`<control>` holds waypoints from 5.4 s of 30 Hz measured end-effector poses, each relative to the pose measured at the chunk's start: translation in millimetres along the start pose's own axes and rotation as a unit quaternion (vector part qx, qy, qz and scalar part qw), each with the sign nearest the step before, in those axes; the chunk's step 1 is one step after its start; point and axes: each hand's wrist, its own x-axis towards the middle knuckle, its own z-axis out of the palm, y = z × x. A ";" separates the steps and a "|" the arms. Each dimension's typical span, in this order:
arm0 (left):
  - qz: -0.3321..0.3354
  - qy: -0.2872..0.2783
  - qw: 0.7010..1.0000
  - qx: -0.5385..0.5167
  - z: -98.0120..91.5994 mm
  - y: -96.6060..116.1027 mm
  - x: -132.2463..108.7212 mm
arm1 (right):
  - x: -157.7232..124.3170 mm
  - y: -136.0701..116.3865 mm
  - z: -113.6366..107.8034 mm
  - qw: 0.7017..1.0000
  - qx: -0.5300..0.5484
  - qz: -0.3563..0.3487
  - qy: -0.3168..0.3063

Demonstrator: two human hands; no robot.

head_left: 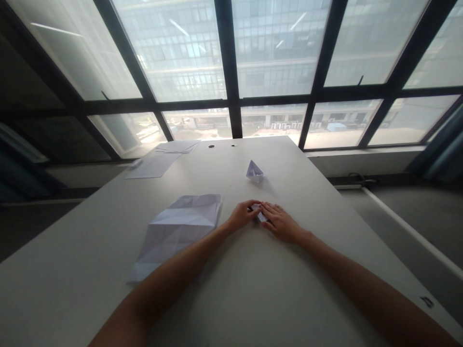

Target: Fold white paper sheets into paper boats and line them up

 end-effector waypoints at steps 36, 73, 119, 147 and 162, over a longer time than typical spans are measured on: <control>-0.065 -0.120 0.988 -0.078 -4.6 11.5 -4.5 | 6.6 -4.5 -0.4 0.912 0.366 0.123 0.137; -0.060 -0.067 0.990 -0.112 -7.8 17.6 -3.9 | 5.1 -3.2 -4.3 0.887 0.394 0.153 0.189; -0.053 0.092 0.967 -0.231 -4.3 10.2 1.5 | 3.7 3.8 -9.6 0.884 0.292 0.147 0.333; -0.114 0.186 0.868 -0.446 -2.1 -8.7 8.1 | 10.4 21.1 -4.8 0.817 0.333 0.209 0.423; -0.128 0.133 0.839 -0.511 -2.7 -6.0 5.0 | 7.6 4.0 -5.1 0.848 0.419 0.149 0.287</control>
